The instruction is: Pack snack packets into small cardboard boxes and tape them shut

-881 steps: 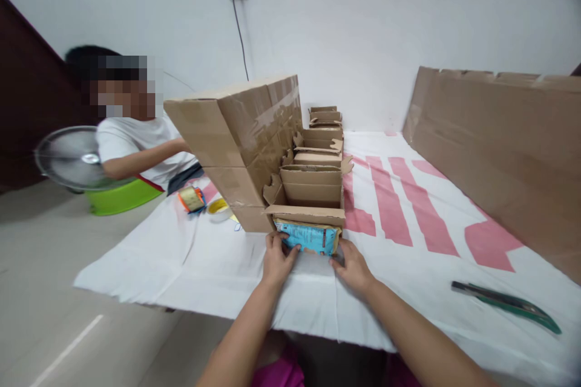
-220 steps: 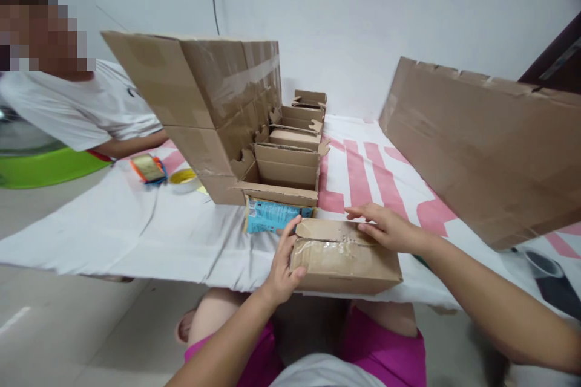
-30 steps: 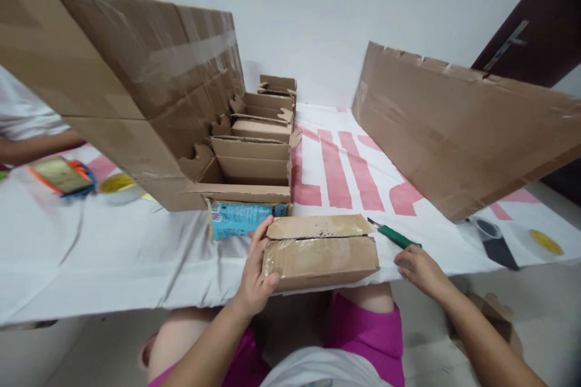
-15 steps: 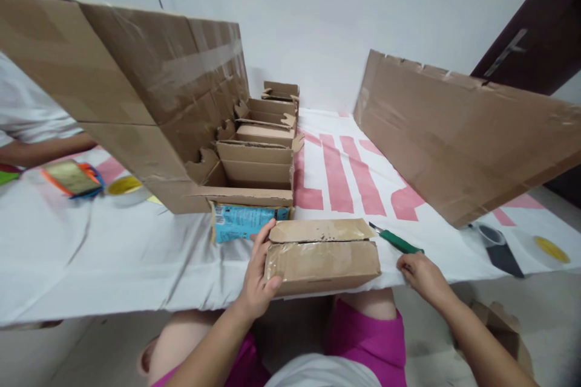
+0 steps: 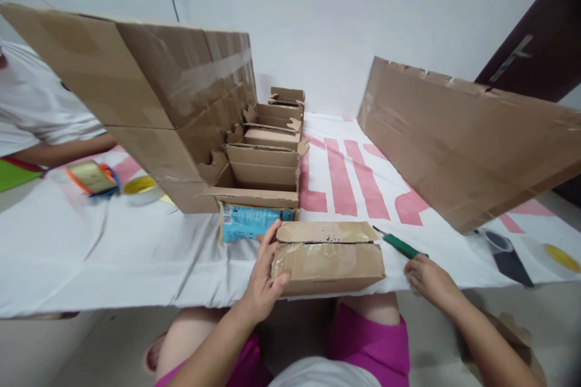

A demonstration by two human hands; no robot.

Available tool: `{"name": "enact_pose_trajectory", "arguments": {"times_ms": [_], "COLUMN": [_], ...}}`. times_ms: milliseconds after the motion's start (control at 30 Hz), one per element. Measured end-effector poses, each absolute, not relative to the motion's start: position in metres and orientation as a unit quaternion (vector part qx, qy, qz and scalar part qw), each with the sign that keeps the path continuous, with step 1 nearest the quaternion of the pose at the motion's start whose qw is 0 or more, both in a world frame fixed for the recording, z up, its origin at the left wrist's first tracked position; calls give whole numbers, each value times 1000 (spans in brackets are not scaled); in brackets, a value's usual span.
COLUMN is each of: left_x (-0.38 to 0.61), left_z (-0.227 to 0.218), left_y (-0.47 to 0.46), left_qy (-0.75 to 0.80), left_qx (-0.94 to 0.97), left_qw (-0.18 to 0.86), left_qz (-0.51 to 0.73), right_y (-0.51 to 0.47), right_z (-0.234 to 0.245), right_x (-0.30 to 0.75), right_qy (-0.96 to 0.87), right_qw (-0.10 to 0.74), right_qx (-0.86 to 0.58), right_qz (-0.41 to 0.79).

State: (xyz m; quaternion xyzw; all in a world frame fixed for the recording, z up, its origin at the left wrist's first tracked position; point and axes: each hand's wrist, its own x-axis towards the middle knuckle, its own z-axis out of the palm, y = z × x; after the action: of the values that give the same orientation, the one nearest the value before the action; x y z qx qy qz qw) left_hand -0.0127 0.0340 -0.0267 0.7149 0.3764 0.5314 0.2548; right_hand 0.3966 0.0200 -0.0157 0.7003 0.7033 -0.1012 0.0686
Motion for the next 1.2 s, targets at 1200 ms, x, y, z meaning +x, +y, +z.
{"name": "enact_pose_trajectory", "arguments": {"times_ms": [1200], "left_x": [-15], "left_z": [-28], "left_y": [-11], "left_qy": [353], "left_qx": [762], "left_qw": [0], "left_qz": [543], "right_y": [46], "right_z": [102], "right_x": [265], "right_qy": [899], "right_qw": [0], "right_qx": [425], "right_qz": [102]}}
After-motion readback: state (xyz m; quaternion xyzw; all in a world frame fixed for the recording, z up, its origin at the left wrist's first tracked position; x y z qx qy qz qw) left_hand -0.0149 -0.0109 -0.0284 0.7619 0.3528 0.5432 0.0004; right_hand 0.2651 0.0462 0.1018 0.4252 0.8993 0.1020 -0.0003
